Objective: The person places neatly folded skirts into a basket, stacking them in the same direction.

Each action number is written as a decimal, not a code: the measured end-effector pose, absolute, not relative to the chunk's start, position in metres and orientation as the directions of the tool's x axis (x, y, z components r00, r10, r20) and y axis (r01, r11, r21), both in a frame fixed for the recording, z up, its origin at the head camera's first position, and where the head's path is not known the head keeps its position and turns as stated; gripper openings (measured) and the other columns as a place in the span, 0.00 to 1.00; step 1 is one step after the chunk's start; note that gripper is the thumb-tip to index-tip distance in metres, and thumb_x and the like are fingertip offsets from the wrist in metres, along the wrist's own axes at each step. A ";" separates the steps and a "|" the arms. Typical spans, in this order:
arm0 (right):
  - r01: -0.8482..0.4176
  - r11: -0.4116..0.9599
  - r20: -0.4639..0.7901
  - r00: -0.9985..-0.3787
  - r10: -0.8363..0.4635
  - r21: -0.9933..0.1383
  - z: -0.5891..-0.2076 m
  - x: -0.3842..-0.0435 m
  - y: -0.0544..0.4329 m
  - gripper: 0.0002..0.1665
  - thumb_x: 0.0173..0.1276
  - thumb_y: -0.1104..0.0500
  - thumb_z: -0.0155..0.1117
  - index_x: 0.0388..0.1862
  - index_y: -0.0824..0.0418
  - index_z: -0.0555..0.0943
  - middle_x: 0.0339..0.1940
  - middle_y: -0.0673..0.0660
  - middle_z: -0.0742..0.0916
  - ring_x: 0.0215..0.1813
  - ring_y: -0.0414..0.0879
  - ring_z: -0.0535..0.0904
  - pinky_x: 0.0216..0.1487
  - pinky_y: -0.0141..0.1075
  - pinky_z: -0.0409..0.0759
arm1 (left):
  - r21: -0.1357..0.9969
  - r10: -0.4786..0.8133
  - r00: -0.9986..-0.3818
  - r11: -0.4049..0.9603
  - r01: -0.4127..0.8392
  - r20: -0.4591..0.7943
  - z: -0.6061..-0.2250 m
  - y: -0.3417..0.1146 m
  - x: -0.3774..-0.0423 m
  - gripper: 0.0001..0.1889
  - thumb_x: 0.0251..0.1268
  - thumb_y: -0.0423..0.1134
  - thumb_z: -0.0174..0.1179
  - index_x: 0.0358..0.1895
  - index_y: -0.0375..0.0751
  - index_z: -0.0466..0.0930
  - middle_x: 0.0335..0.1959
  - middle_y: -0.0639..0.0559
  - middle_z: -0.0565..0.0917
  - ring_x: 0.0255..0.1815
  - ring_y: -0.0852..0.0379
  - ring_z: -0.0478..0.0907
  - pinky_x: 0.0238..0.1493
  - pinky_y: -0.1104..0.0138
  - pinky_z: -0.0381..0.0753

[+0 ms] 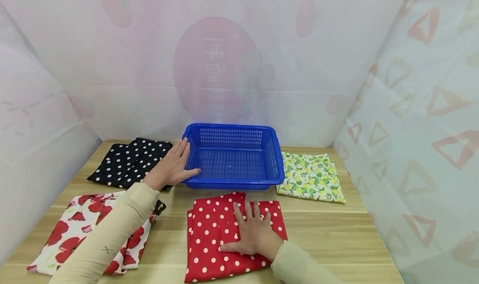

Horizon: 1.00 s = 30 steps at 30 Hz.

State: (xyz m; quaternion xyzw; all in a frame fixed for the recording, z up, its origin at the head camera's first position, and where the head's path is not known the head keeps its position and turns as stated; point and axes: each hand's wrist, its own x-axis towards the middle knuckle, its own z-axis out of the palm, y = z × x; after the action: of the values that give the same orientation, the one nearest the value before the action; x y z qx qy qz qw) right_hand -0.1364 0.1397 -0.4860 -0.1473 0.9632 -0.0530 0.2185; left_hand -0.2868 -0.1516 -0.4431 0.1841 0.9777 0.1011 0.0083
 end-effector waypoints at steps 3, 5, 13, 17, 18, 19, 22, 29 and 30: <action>-0.270 0.947 -0.415 -0.852 -0.320 -0.176 -0.482 -0.139 0.140 0.73 0.53 0.16 0.66 0.89 0.47 0.51 0.88 0.63 0.60 0.86 0.69 0.56 0.74 0.75 0.68 | 0.206 0.367 -0.930 0.909 0.363 0.018 -0.443 -0.152 -0.288 0.55 0.72 0.66 0.52 0.84 0.24 0.44 0.88 0.30 0.43 0.89 0.31 0.42 0.88 0.41 0.48; -0.275 0.940 -0.425 -0.840 -0.337 -0.201 -0.476 -0.141 0.145 0.72 0.54 0.17 0.66 0.89 0.47 0.52 0.88 0.62 0.61 0.86 0.69 0.57 0.74 0.73 0.69 | 0.218 0.375 -0.927 0.904 0.369 0.016 -0.443 -0.153 -0.288 0.55 0.74 0.67 0.50 0.84 0.25 0.43 0.88 0.30 0.42 0.89 0.31 0.42 0.88 0.41 0.48; -0.269 0.889 -0.372 -0.834 -0.408 -0.372 -0.442 -0.147 0.181 0.59 0.67 0.27 0.67 0.87 0.54 0.59 0.84 0.61 0.70 0.83 0.63 0.66 0.75 0.63 0.75 | 0.374 0.378 -0.922 0.847 0.379 0.077 -0.413 -0.165 -0.271 0.47 0.81 0.61 0.49 0.84 0.27 0.45 0.87 0.32 0.49 0.88 0.33 0.48 0.86 0.40 0.52; -0.262 0.856 -0.319 -0.847 -0.426 -0.446 -0.428 -0.152 0.207 0.48 0.73 0.38 0.69 0.81 0.62 0.68 0.74 0.63 0.81 0.74 0.62 0.77 0.72 0.61 0.78 | 0.461 0.390 -0.908 0.785 0.414 0.152 -0.393 -0.179 -0.252 0.40 0.81 0.49 0.56 0.83 0.30 0.53 0.83 0.31 0.61 0.85 0.32 0.57 0.83 0.36 0.59; -0.257 0.853 -0.312 -0.851 -0.423 -0.454 -0.427 -0.153 0.214 0.46 0.73 0.40 0.69 0.79 0.65 0.69 0.72 0.64 0.82 0.73 0.62 0.78 0.72 0.62 0.78 | 0.478 0.386 -0.907 0.772 0.418 0.170 -0.390 -0.183 -0.247 0.38 0.80 0.47 0.56 0.82 0.30 0.56 0.82 0.31 0.64 0.83 0.32 0.60 0.81 0.35 0.61; -0.245 0.853 -0.310 -0.856 -0.414 -0.462 -0.426 -0.154 0.220 0.44 0.74 0.42 0.70 0.77 0.67 0.71 0.70 0.65 0.83 0.72 0.63 0.79 0.71 0.62 0.79 | 0.492 0.375 -0.909 0.765 0.415 0.184 -0.389 -0.187 -0.242 0.36 0.80 0.47 0.57 0.81 0.30 0.58 0.80 0.31 0.66 0.82 0.32 0.62 0.80 0.35 0.63; -0.209 0.857 -0.308 -0.872 -0.382 -0.470 -0.427 -0.156 0.239 0.41 0.74 0.44 0.70 0.73 0.71 0.74 0.65 0.67 0.86 0.67 0.64 0.82 0.67 0.62 0.82 | 0.522 0.345 -0.914 0.751 0.404 0.211 -0.391 -0.200 -0.226 0.32 0.80 0.44 0.58 0.77 0.29 0.64 0.75 0.31 0.73 0.77 0.32 0.69 0.76 0.34 0.69; -0.044 0.894 -0.355 -0.908 -0.222 -0.445 -0.439 -0.153 0.267 0.40 0.70 0.45 0.73 0.66 0.77 0.78 0.45 0.59 0.89 0.44 0.50 0.83 0.48 0.47 0.87 | 0.599 0.347 -0.918 0.699 0.391 0.193 -0.418 -0.216 -0.195 0.17 0.79 0.39 0.60 0.63 0.35 0.79 0.60 0.39 0.86 0.64 0.39 0.83 0.66 0.41 0.82; -0.026 0.894 -0.357 -0.911 -0.206 -0.447 -0.441 -0.153 0.268 0.39 0.70 0.45 0.73 0.65 0.77 0.79 0.42 0.58 0.89 0.41 0.48 0.81 0.45 0.45 0.85 | 0.609 0.353 -0.918 0.693 0.386 0.181 -0.424 -0.217 -0.191 0.15 0.79 0.39 0.60 0.61 0.36 0.80 0.57 0.41 0.87 0.62 0.41 0.84 0.64 0.43 0.84</action>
State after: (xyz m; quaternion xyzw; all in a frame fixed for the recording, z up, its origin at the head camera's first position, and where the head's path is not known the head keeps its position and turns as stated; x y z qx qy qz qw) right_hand -0.1528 0.2684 -0.4409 -0.0609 0.9519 -0.2221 0.2020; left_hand -0.1913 -0.2171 -0.4237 0.2010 0.9197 0.3364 -0.0247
